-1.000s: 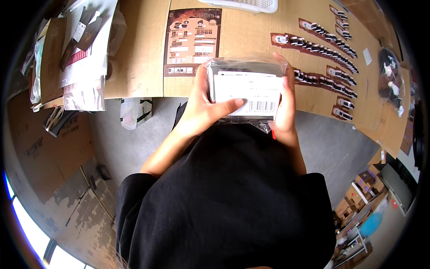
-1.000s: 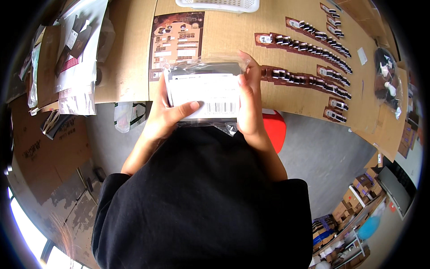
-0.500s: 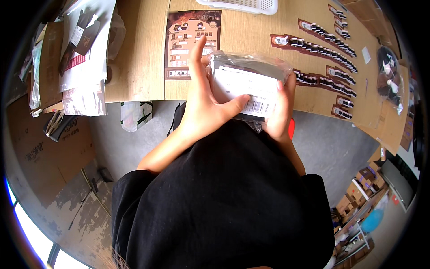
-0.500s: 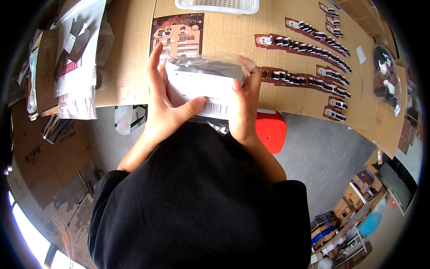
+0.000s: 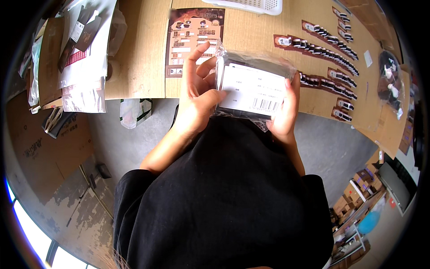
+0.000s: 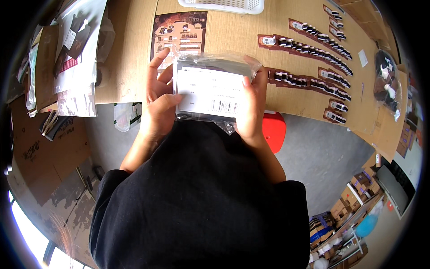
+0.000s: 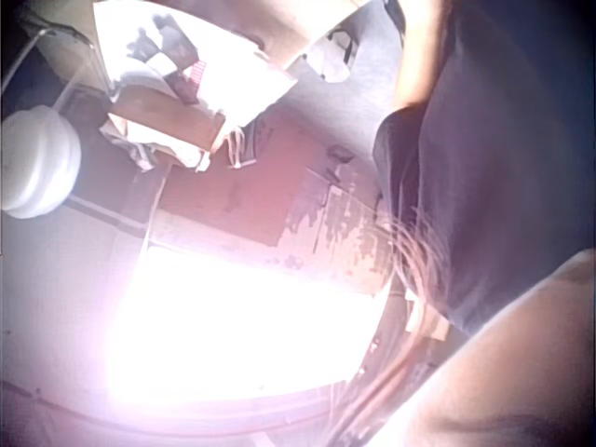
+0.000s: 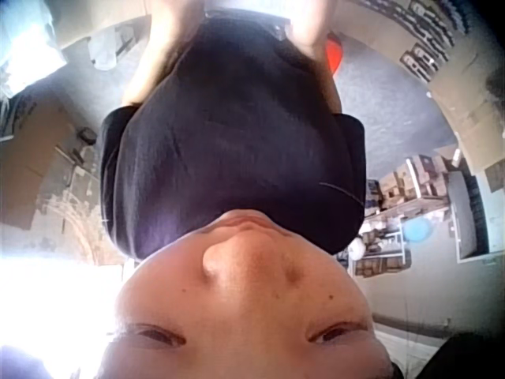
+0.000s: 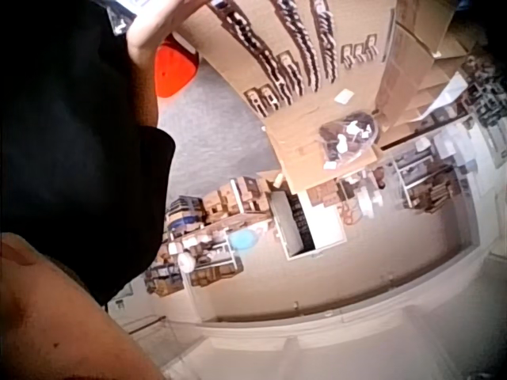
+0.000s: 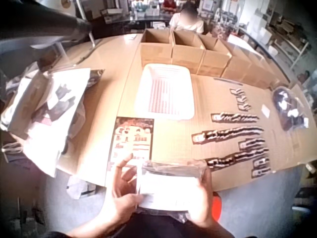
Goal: The person assembles small card holders by folding brown cardboard pieces and inserting white plastic clips. They work at a table with rows of pre-assembled units and a reference sheet, occasionally retrieving new supplies from a box and a plastic basket.
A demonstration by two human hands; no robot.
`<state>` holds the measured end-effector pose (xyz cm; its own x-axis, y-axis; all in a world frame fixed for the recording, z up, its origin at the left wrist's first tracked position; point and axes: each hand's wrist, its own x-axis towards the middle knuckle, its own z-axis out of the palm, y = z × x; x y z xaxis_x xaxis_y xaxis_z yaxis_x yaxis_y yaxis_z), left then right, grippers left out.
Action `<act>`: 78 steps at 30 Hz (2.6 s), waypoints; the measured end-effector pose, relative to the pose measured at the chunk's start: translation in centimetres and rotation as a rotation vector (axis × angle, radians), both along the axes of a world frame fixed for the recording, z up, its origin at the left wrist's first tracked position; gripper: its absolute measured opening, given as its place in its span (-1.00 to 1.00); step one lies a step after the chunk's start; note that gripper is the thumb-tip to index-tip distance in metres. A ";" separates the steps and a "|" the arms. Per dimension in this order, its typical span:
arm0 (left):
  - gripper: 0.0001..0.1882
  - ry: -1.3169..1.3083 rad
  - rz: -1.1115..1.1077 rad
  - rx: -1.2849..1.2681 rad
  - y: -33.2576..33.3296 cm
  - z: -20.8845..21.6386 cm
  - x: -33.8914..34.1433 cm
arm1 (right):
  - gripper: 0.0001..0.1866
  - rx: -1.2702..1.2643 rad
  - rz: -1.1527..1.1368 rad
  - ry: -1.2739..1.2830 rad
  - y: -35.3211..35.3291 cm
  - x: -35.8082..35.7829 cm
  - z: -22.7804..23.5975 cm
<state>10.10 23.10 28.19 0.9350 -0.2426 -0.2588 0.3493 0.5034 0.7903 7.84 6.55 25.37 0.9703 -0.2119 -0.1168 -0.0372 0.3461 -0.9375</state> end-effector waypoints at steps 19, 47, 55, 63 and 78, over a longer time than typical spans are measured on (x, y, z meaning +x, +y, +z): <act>-0.18 0.046 -0.009 -0.078 0.4 -0.7 0.1 | -0.50 0.061 -0.022 0.040 0.4 -0.1 0.5; -0.14 -0.077 -0.068 0.262 0.7 -0.5 0.1 | -0.55 0.013 -0.018 0.026 1.8 -0.7 -0.3; -0.13 -0.068 -0.088 0.245 1.5 -0.8 0.3 | -0.55 0.043 -0.045 0.038 2.9 -0.8 -0.5; -0.14 -0.081 -0.087 0.265 3.3 -1.3 0.5 | -0.54 0.158 -0.004 0.056 4.3 -0.4 -0.6; -0.19 -0.058 -0.082 0.256 4.0 -1.4 1.2 | -0.51 0.157 -0.029 0.108 4.8 0.4 -0.6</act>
<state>11.33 27.14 26.74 0.9300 -0.2514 -0.2680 0.3311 0.2569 0.9080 8.25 11.30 24.73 0.9441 -0.2107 -0.2535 -0.1224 0.4898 -0.8632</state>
